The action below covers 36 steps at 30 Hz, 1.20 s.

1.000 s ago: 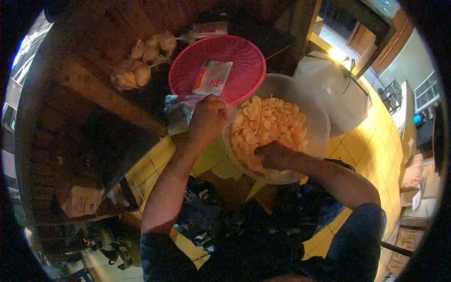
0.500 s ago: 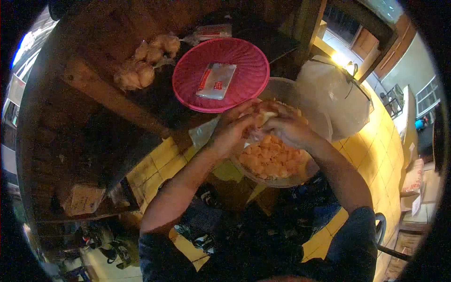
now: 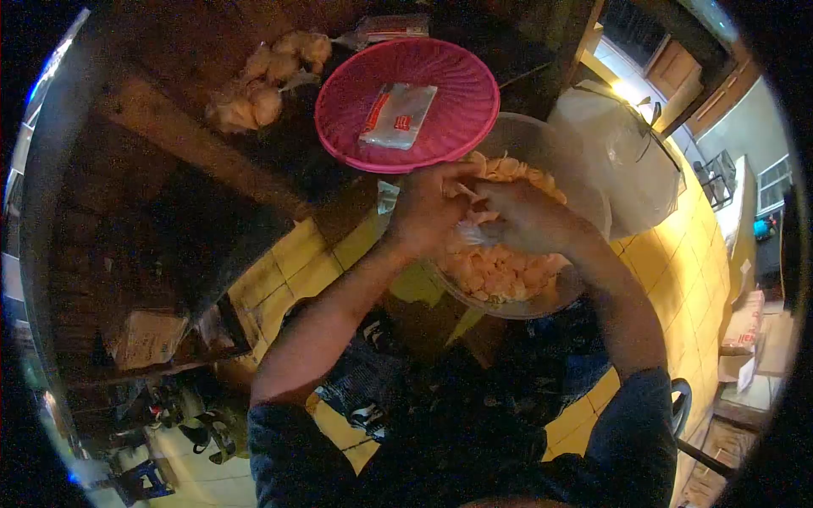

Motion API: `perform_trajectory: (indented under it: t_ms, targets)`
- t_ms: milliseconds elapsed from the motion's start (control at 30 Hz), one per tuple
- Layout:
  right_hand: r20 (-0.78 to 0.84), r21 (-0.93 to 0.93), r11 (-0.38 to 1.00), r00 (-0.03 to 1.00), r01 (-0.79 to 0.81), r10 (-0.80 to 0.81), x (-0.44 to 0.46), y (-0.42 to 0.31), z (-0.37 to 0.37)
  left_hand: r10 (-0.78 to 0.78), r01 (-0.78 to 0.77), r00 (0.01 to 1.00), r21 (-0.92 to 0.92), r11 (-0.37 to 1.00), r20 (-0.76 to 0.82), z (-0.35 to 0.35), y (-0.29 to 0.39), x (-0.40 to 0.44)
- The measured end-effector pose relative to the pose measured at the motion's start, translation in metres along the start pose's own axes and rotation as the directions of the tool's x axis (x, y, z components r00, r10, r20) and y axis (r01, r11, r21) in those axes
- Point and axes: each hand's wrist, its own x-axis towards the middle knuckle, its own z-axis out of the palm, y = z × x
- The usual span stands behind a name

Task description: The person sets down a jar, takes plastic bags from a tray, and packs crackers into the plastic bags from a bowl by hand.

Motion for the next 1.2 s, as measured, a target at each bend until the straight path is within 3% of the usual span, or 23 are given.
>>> perform_trajectory:
  t_ms: [67, 100, 133, 167, 233, 300, 367, 400, 433, 467, 533, 567, 600, 667, 700, 767, 833, 900, 967, 1000, 1067, 1167, 1200]
  targets:
    - [-0.119, -0.032, 0.997, 0.990, 0.066, -0.070, 0.002, 0.000, -0.009, -0.022, 0.022, 1.000, -0.026, 0.999, 0.002, -0.008, 0.007, 0.000]
    - [-0.215, 0.271, 0.957, 0.962, -0.105, 0.166, 0.003, -0.004, -0.018, -0.088, 0.086, 0.994, -0.032, 0.996, -0.065, -0.015, 0.008, -0.001]
    - [-0.235, 0.559, 0.798, 0.881, -0.224, 0.411, 0.005, -0.004, -0.023, -0.152, 0.148, 0.980, -0.040, 0.988, -0.130, -0.020, 0.006, 0.000]
    - [-0.234, 0.559, 0.798, 0.881, -0.224, 0.412, 0.008, 0.010, -0.018, -0.152, 0.148, 0.980, -0.040, 0.988, -0.129, -0.026, 0.000, 0.002]
    - [-0.277, 0.143, 0.927, 0.885, -0.347, 0.374, 0.015, 0.055, 0.013, 0.017, 0.012, 0.950, 0.092, 0.996, -0.311, -0.036, -0.016, 0.005]
    - [0.044, 0.107, 0.968, 0.973, -0.229, 0.226, 0.009, 0.058, 0.050, -0.015, 0.040, 0.957, 0.083, 0.996, -0.290, -0.040, -0.009, 0.001]
    - [0.241, 0.070, 0.994, 0.965, 0.088, -0.103, 0.003, 0.059, 0.093, -0.037, 0.061, 0.962, 0.080, 0.995, -0.269, -0.043, -0.009, 0.002]
    - [0.240, 0.067, 0.994, 0.966, 0.087, -0.101, -0.007, 0.057, 0.105, 0.114, -0.053, 0.959, 0.231, 0.971, -0.260, -0.042, -0.017, 0.002]
    - [0.343, -0.160, 0.968, 0.930, 0.195, -0.131, -0.014, 0.053, 0.115, 0.261, -0.162, 0.938, 0.377, 0.912, -0.229, -0.042, -0.016, 0.003]
    - [0.448, -0.363, 0.877, 0.885, 0.314, -0.132, -0.018, 0.053, 0.121, 0.262, -0.163, 0.938, 0.378, 0.911, -0.227, -0.043, -0.015, 0.002]
    - [0.571, -0.218, 0.958, 0.820, 0.189, -0.032, -0.025, 0.061, 0.120, -0.066, 0.094, 0.984, 0.170, 0.981, -0.167, -0.041, 0.004, -0.004]
    - [0.688, -0.091, 0.995, 0.725, 0.034, 0.038, -0.027, 0.064, 0.119, -0.067, 0.096, 0.983, 0.169, 0.981, -0.171, -0.039, 0.002, -0.006]
    - [0.689, -0.093, 0.995, 0.724, 0.039, 0.036, -0.026, 0.059, 0.114, -0.010, 0.055, 0.983, 0.241, 0.969, -0.186, -0.037, -0.001, -0.007]
    - [0.675, -0.188, 0.982, 0.723, -0.024, 0.147, -0.027, 0.044, 0.097, 0.057, 0.007, 0.979, 0.315, 0.949, -0.193, -0.036, -0.002, -0.006]
    - [0.671, -0.186, 0.982, 0.727, -0.025, 0.146, -0.027, 0.039, 0.092, -0.039, 0.065, 0.989, 0.183, 0.981, -0.141, -0.037, -0.001, -0.006]
    - [0.633, -0.151, 0.981, 0.774, 0.119, 0.003, -0.025, 0.038, 0.082, -0.125, 0.129, 0.989, 0.051, 0.990, -0.077, -0.037, -0.001, -0.006]
    - [0.566, -0.053, 0.993, 0.823, 0.108, -0.059, -0.026, 0.062, 0.081, -0.058, 0.039, 0.993, -0.177, 0.983, -0.106, -0.032, -0.003, -0.005]
    - [0.491, 0.043, 0.994, 0.864, 0.105, -0.113, -0.025, 0.067, 0.061, -0.068, 0.050, 0.994, -0.204, 0.978, -0.081, -0.030, -0.002, -0.004]
    - [0.325, 0.198, 0.975, 0.945, -0.098, 0.029, -0.024, 0.030, 0.001, -0.077, 0.062, 0.995, -0.228, 0.972, -0.057, -0.029, 0.000, -0.005]
    - [0.321, 0.193, 0.976, 0.946, -0.102, 0.036, -0.023, 0.027, -0.010, 0.043, -0.053, 0.995, -0.101, 0.994, -0.090, -0.026, 0.002, -0.007]
    - [0.017, 0.512, 0.855, 0.996, -0.083, 0.087, -0.031, 0.025, -0.028, 0.180, -0.178, 0.980, 0.021, 0.984, -0.082, -0.015, 0.004, -0.007]
    - [-0.048, 0.324, 0.928, 0.977, -0.184, 0.210, -0.026, 0.002, -0.041, 0.039, -0.039, 0.999, -0.139, 0.989, -0.002, -0.002, 0.010, -0.006]
    - [-0.054, 0.366, 0.920, 0.984, -0.138, 0.169, -0.021, 0.022, -0.025, 0.000, 0.019, 0.998, -0.265, 0.964, 0.070, 0.002, 0.027, -0.010]
